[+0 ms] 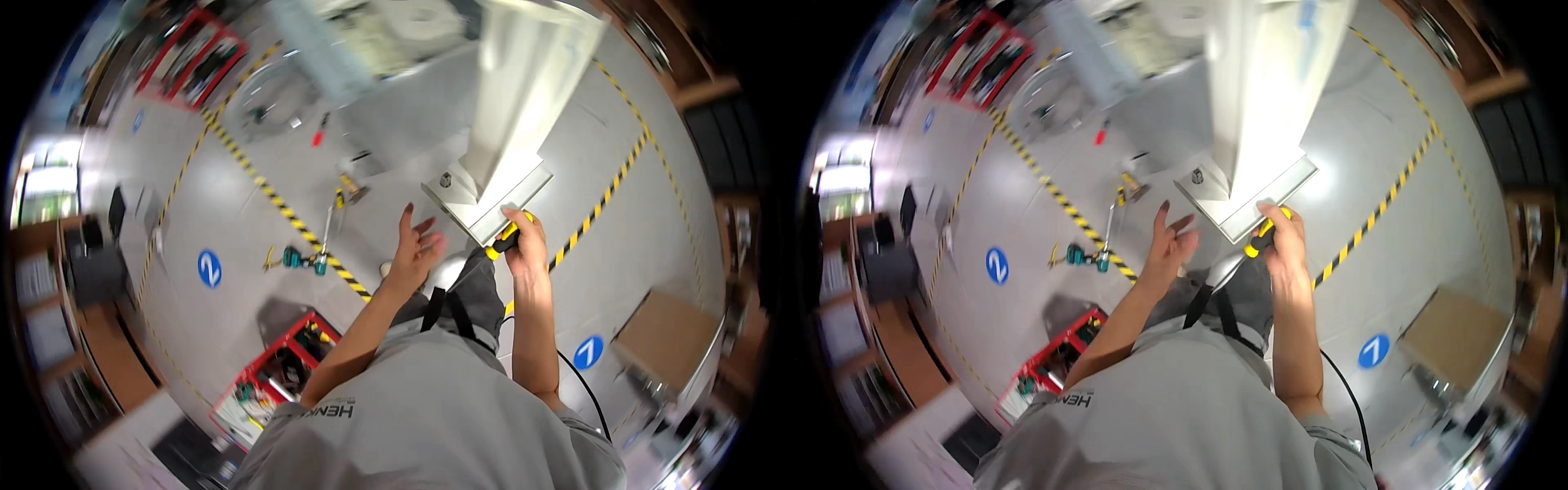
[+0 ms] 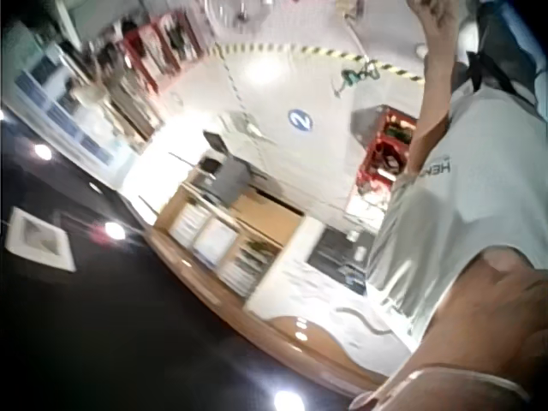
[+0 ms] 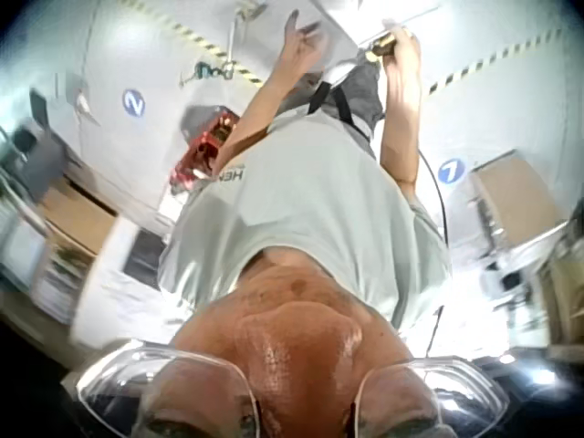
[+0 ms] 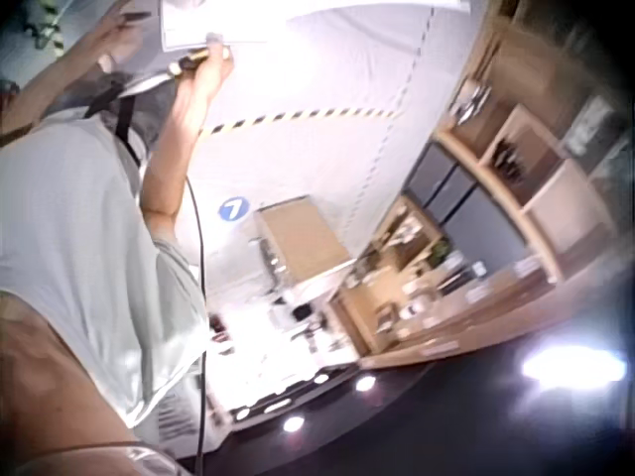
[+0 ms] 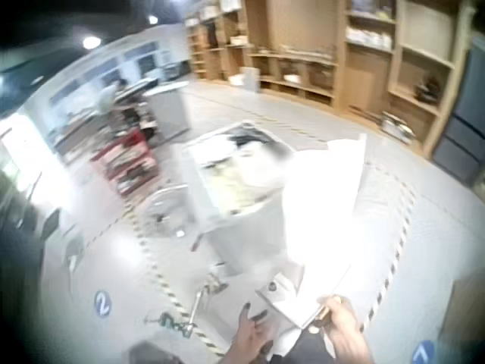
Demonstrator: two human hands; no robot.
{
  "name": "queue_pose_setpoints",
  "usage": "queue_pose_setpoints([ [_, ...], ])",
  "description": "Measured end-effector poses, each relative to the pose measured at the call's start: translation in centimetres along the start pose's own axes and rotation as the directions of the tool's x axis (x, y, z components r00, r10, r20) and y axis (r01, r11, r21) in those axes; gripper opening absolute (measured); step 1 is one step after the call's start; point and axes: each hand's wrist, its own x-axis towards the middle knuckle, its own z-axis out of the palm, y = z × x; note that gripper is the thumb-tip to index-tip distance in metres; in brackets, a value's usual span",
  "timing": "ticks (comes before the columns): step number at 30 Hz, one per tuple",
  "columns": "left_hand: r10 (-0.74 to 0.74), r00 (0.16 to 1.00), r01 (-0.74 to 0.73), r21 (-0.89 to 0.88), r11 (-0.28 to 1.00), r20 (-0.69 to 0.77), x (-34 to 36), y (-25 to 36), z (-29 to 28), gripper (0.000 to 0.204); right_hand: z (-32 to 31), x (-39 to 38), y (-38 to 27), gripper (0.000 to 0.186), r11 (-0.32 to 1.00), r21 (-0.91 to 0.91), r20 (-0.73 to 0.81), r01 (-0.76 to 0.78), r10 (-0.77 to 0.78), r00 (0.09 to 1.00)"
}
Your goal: The person disassembles the top and front components of a washing machine by hand and with a screwdriver, removes the detergent drawer, and works on the internal wiring and structural screws.
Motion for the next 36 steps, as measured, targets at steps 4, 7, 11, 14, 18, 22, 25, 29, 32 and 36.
queue_pose_setpoints([
  [4,-0.01,0.97,-0.079,-0.356,0.931,-0.242,-4.3,9.9,-7.0,0.067,12.8,-5.4,5.4,0.017,0.991,-0.026,0.146,-0.129,0.131,0.98],
  [7,-0.003,0.874,-0.271,-0.492,0.827,-0.486,-7.5,12.0,-12.6,0.061,20.3,-8.9,10.5,0.018,0.966,-0.155,0.283,-0.205,0.243,0.928],
  [11,-0.036,0.845,-0.382,-0.651,0.655,-0.533,-10.2,8.3,-23.0,0.042,27.3,-10.4,17.3,0.01,0.891,-0.341,0.389,-0.3,0.425,0.818],
  [14,-0.11,0.773,-0.453,-0.665,0.594,-0.625,-11.6,12.0,-26.4,0.043,31.5,-10.6,21.2,0.018,0.87,-0.404,0.495,-0.282,0.467,0.733],
  [18,-0.079,0.689,-0.54,-0.583,0.607,-0.72,-11.6,14.0,-33.9,0.045,36.7,-8.6,23.0,0.026,0.802,-0.589,0.637,-0.102,0.538,0.552],
  [22,-0.135,0.615,-0.499,-0.517,0.696,-0.777,-10.3,17.4,-42.2,0.049,43.2,-2.7,19.8,0.024,0.771,-0.603,0.68,0.205,0.363,0.638],
  [25,-0.213,0.624,-0.36,-0.518,0.776,-0.752,-8.5,21.4,-45.5,0.049,48.2,3.3,16.1,0.03,0.682,-0.576,0.697,0.451,0.121,0.707],
  [29,-0.3,0.761,-0.188,-0.638,0.747,-0.576,-5.1,23.0,-50.8,0.039,54.3,10.6,14.1,0.042,0.368,-0.516,0.748,0.774,-0.247,0.616],
  [32,-0.318,0.858,-0.067,-0.703,0.708,-0.402,-1.0,23.8,-53.3,0.035,57.4,12.9,12.5,0.047,0.65,-0.623,0.649,0.436,0.118,0.752],
  [36,-0.454,0.86,0.146,-0.742,0.654,-0.231,6.5,24.8,-59.2,0.037,60.8,18.0,14.1,0.043,0.695,-0.666,0.625,0.27,0.322,0.712],
])
